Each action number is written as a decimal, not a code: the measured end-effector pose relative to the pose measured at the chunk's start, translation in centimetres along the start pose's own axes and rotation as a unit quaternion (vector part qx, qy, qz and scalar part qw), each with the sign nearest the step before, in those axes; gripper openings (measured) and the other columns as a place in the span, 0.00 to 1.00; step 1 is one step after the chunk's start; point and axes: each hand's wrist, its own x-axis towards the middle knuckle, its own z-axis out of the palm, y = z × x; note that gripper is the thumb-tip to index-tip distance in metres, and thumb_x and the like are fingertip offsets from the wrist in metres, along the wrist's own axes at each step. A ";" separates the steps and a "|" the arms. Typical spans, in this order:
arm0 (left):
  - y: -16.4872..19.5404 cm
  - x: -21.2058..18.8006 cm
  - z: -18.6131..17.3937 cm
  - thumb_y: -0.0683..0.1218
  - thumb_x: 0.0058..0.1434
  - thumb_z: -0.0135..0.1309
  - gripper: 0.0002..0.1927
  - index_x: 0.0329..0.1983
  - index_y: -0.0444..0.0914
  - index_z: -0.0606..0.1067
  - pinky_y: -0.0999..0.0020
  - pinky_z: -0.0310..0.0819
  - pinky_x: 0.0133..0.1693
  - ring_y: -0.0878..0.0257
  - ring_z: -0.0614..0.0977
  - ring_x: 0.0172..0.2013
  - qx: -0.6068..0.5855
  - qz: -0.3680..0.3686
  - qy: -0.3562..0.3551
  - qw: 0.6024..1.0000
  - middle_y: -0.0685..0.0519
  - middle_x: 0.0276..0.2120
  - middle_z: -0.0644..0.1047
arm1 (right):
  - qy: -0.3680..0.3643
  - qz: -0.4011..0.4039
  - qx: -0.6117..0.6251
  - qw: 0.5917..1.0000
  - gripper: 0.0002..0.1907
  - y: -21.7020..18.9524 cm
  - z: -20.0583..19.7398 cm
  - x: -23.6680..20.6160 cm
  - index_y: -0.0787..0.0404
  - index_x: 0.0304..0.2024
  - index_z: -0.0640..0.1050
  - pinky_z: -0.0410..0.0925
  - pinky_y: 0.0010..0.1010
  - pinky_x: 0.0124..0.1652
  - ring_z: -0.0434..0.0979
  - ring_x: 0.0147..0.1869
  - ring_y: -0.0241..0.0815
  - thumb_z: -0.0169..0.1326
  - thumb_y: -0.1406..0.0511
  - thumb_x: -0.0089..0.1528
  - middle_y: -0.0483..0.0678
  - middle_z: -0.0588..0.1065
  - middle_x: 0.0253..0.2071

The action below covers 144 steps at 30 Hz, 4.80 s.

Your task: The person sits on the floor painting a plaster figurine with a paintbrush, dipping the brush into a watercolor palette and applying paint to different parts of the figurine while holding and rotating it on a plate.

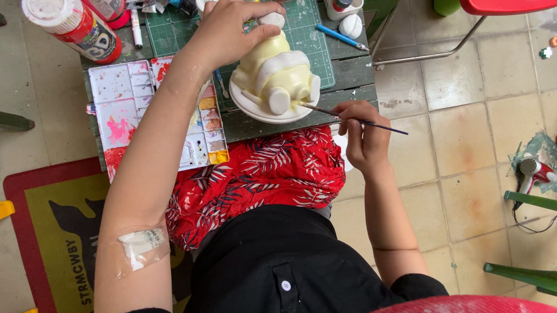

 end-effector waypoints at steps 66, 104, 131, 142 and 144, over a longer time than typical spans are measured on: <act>-1.4 0.2 -0.7 0.53 0.70 0.60 0.15 0.59 0.50 0.80 0.58 0.73 0.52 0.55 0.84 0.42 -0.092 0.004 0.009 0.996 0.49 0.40 0.84 | -0.011 -0.044 -0.034 0.998 0.08 -1.3 0.1 3.4 0.66 0.44 0.75 0.72 0.28 0.38 0.80 0.36 0.41 0.48 0.78 0.65 0.56 0.80 0.43; -1.1 0.4 -0.5 0.53 0.69 0.60 0.16 0.59 0.49 0.79 0.59 0.75 0.49 0.56 0.85 0.43 -0.111 0.004 0.002 0.994 0.49 0.40 0.84 | -0.009 0.058 0.108 0.992 0.08 0.7 0.3 5.7 0.70 0.46 0.72 0.69 0.25 0.32 0.77 0.34 0.35 0.42 0.72 0.76 0.56 0.78 0.44; -0.6 0.0 -1.1 0.53 0.67 0.60 0.17 0.59 0.51 0.80 0.58 0.74 0.53 0.53 0.85 0.45 -0.102 -0.026 0.001 0.994 0.48 0.41 0.84 | 0.128 0.186 0.291 0.930 0.12 6.7 0.0 5.0 0.61 0.47 0.70 0.56 0.21 0.24 0.69 0.25 0.32 0.41 0.60 0.79 0.53 0.77 0.41; -0.8 0.0 -0.9 0.53 0.68 0.60 0.17 0.59 0.51 0.80 0.57 0.73 0.55 0.51 0.85 0.46 -0.088 -0.019 0.002 0.996 0.48 0.42 0.84 | 0.118 0.157 0.303 0.932 0.11 7.0 0.5 3.9 0.61 0.49 0.69 0.55 0.20 0.25 0.73 0.27 0.34 0.41 0.60 0.79 0.53 0.77 0.42; -0.9 0.0 -0.9 0.53 0.68 0.60 0.17 0.59 0.50 0.80 0.56 0.73 0.54 0.51 0.84 0.46 -0.090 -0.016 0.006 0.996 0.48 0.42 0.84 | 0.142 0.138 0.292 0.936 0.11 7.1 0.1 4.0 0.61 0.48 0.69 0.55 0.20 0.25 0.72 0.27 0.33 0.40 0.61 0.79 0.53 0.77 0.41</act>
